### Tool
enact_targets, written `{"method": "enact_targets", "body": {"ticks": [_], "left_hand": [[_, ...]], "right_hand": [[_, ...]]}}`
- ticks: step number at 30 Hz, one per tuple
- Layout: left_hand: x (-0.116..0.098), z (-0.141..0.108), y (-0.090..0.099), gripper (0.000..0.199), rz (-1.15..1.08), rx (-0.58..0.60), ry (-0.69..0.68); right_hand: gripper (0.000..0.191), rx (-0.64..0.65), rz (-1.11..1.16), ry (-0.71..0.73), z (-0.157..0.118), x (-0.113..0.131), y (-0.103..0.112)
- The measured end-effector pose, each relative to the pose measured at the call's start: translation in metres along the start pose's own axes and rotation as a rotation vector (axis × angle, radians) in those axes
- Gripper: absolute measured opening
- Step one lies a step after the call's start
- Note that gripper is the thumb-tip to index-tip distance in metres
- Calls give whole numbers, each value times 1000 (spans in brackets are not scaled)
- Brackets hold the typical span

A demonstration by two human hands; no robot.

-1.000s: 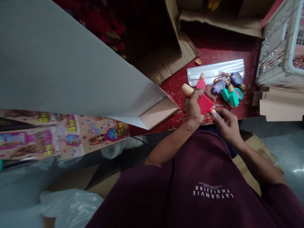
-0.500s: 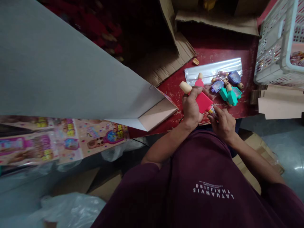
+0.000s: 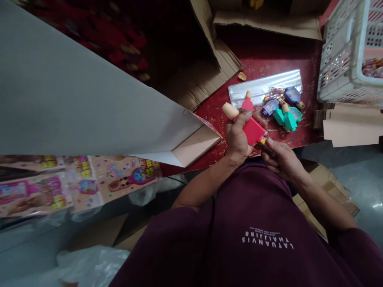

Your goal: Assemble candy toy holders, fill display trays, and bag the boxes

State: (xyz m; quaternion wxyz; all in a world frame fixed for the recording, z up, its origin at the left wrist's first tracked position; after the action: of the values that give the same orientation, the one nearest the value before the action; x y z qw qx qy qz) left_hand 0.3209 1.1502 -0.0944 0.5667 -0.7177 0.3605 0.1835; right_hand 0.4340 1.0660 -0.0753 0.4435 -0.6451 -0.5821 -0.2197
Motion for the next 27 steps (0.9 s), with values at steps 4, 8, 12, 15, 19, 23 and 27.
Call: {"method": "enact_targets", "body": {"ticks": [4,8,12,15,19,23,27], "left_hand": [[1,1,-3,29,19,-48,7],[4,-4,-10,31,56,-86,-21],[8,-8,-10,33,76,-71,-17],[11,-7,-7,33,79,-64,9],[11,-3,-7,35,70,-65,41],[15,3,-6,35,49,-50,84],[33,12,13,34,32,-88,121]], "right_hand": [[45,-347,-787,554,5,-20,11],[36,-426,-1199,779,7,-32,19],[30,-345,-845,618,-1,-21,10],[39,-206,-299,261,-8,-11,-2],[48,-86,27,64,-6,-4,-4],[45,-201,-355,234,0,-14,9],[47,-390,-967,538,10,-42,26]]}}
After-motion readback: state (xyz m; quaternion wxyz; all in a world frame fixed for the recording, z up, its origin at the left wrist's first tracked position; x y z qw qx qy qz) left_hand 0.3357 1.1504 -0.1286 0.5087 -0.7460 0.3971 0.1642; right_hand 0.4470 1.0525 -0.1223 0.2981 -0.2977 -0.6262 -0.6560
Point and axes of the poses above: each hand's wrist, its own z-axis towards the middle knuckle, its own y-axis out of the back of the hand, x = y × z, the point moved 1 cm from there along z, towards the middle knuckle, and after that the axes turned 7 degrees about x, right-handed, at the moved point
